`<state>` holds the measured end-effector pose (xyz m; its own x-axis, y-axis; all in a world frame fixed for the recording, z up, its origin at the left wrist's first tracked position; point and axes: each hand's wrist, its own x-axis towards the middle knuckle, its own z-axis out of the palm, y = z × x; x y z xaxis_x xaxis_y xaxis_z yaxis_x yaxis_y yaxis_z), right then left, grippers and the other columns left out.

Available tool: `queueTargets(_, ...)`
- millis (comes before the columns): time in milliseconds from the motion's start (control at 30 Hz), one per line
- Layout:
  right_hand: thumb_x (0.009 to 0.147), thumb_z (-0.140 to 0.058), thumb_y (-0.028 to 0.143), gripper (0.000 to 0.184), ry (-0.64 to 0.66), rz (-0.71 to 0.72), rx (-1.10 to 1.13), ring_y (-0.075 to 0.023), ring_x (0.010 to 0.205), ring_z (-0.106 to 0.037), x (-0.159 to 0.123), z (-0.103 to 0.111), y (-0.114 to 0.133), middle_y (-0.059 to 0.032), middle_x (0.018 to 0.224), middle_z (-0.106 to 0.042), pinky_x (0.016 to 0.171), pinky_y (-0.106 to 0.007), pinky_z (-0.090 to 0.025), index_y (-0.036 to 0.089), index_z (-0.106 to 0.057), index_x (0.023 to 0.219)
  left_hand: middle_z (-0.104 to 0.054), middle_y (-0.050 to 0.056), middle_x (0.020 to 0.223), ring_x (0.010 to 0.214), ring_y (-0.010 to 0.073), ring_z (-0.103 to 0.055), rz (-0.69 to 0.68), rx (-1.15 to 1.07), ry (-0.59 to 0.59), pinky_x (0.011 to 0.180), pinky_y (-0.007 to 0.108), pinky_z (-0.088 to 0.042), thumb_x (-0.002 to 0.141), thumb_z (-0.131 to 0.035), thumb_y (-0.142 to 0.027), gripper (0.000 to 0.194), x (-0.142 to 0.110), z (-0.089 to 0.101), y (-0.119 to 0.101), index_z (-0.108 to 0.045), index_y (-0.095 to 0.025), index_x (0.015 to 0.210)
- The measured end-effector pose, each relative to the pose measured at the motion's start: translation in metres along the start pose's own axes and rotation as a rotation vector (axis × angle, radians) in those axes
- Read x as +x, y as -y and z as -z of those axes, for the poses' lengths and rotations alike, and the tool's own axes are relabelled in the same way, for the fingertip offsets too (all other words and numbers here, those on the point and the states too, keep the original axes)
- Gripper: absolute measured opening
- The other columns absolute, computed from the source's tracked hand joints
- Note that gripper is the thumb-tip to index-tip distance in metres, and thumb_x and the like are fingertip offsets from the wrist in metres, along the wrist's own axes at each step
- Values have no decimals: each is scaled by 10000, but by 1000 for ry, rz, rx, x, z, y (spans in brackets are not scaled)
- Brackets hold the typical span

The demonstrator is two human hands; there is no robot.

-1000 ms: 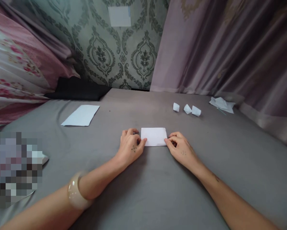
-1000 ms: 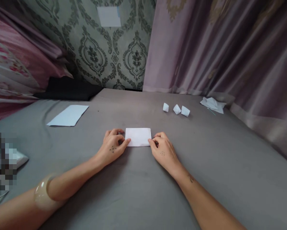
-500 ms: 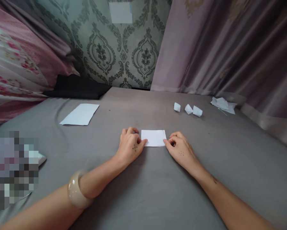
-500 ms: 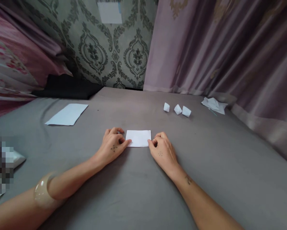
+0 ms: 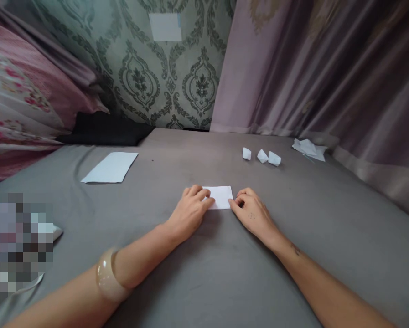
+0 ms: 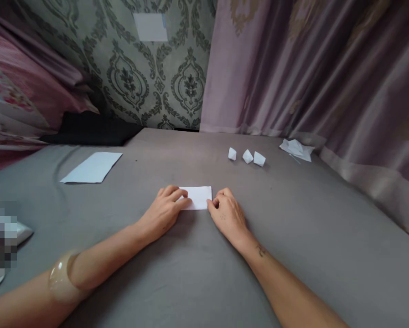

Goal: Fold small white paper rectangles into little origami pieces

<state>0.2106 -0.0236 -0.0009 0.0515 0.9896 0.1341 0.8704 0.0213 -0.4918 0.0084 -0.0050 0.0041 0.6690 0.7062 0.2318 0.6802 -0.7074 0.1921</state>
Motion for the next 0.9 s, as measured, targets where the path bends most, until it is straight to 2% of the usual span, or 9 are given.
queueTargets(100,866,-491,268,173,-87,98,-93,-216,836,-609,-8,0,8,-106,1024,-612,781,-372,-484,185,-636,819,-615,90,1004,921,233,-535,-77,27,137,792,350,-449,868,-406,-79,313,-1,0,-8,-591,-199,1090)
queueTargets(167,893,-414,181,289,-92,292,-114,-260,1087,-557,-14,-2,13,-126,1232,-569,908,-420,-461,187,-612,1104,-620,113,1037,963,247,-557,-57,78,141,807,352,-463,858,-425,-78,347,-5,-3,-15,-563,-179,1161)
queueTargets(233,905,-334,126,446,31,503,-64,-234,1278,-435,-20,-5,16,-101,1382,-485,1029,-426,-403,202,-490,1316,-602,149,1149,1115,274,-527,-82,99,101,913,381,-435,873,-431,-116,326,-11,-6,-22,-567,-153,1167)
queueTargets(300,924,-299,148,496,162,593,-32,-202,1348,-358,-24,-7,16,-98,1448,-420,1091,-410,-357,179,-379,1412,-546,188,1272,1236,315,-456,-103,66,63,1003,434,-375,910,-428,-236,334,-16,-8,-29,-558,-118,1195)
queueTargets(433,964,-290,302,493,204,517,-135,-229,1371,-323,-25,-6,15,-133,1466,-380,1121,-419,-314,105,-405,1401,-457,282,1355,1276,405,-409,16,-14,58,1014,527,-335,915,-412,-426,559,-23,-8,-36,-489,-12,1283)
queueTargets(567,970,-292,336,503,149,422,-264,-267,1327,-393,-23,-3,18,-172,1417,-441,1080,-426,-355,55,-479,1342,-532,264,1289,1190,392,-504,160,116,88,959,508,-388,900,-440,-470,519,-24,-2,-42,-576,-76,1210)
queueTargets(700,969,-312,334,456,54,339,-349,-289,1207,-505,-11,-1,19,-185,1319,-543,964,-423,-437,67,-583,1221,-650,232,1053,949,305,-623,202,272,186,765,383,-478,947,-367,-391,445,-21,13,-46,-677,-74,997)
queueTargets(833,939,-392,296,304,102,295,-346,-245,978,-585,19,4,15,-126,1042,-663,830,-359,-459,148,-658,931,-663,177,863,791,270,-634,234,277,289,625,332,-464,935,-400,-256,358,-14,27,-42,-698,-109,801)
queueTargets(900,883,-498,305,215,125,311,-275,-230,975,-567,35,7,12,-105,1035,-643,834,-333,-436,153,-617,977,-663,155,840,800,279,-631,245,232,307,601,330,-458,920,-402,-211,331,-11,32,-36,-687,-124,778)
